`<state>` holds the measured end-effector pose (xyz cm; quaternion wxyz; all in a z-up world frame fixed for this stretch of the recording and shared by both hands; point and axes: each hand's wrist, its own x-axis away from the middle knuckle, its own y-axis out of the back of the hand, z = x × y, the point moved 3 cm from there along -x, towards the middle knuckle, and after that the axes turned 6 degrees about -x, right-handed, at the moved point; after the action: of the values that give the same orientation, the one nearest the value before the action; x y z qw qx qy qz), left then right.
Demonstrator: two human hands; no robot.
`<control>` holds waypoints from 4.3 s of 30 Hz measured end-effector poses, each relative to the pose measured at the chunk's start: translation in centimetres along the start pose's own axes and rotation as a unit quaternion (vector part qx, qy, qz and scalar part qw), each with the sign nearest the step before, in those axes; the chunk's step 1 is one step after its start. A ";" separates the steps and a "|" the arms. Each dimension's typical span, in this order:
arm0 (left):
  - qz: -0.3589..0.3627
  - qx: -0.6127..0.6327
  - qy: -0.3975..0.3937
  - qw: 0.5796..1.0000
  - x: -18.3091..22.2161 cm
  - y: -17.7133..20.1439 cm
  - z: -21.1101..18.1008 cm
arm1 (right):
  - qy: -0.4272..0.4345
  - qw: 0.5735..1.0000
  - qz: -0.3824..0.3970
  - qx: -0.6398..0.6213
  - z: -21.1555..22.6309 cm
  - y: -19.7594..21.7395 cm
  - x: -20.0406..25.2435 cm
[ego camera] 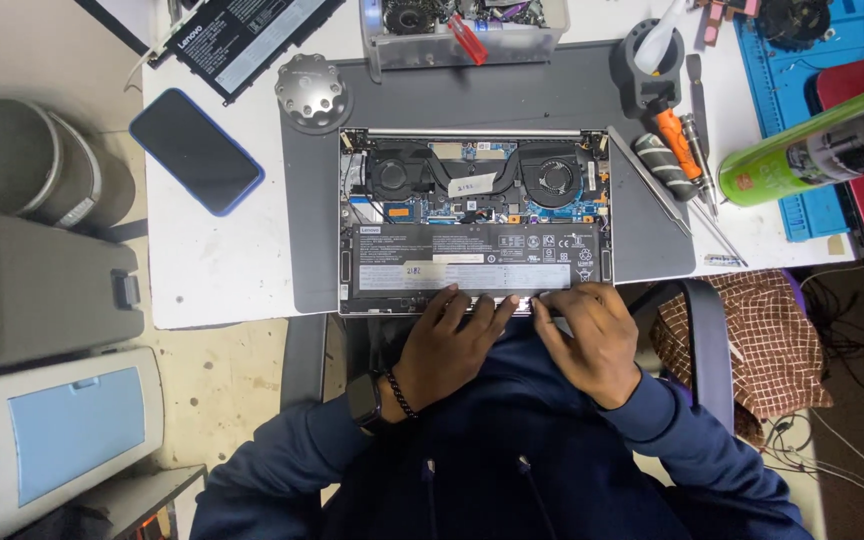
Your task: Unscrewing internal components and reattaching the bottom cover of a laptop
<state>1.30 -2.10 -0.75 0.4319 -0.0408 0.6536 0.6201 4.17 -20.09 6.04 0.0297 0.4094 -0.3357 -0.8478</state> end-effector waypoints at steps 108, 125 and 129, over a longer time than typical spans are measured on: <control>-0.056 0.182 0.125 0.974 1.4 4.9 9.2 | 0.071 0.987 0.140 -0.044 3.0 -4.3 -3.7; -0.082 0.189 0.161 0.965 -0.8 5.0 7.3 | 0.114 0.975 0.192 -0.007 1.1 -5.0 -1.2; -0.052 0.227 0.156 0.960 0.1 3.8 7.3 | 0.114 0.972 0.204 0.014 1.0 -5.1 -1.1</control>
<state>2.77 4.97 3.13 0.3540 -0.0724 0.8333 0.4183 5.31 -15.28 4.19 0.2347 0.4269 -0.4183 -0.7666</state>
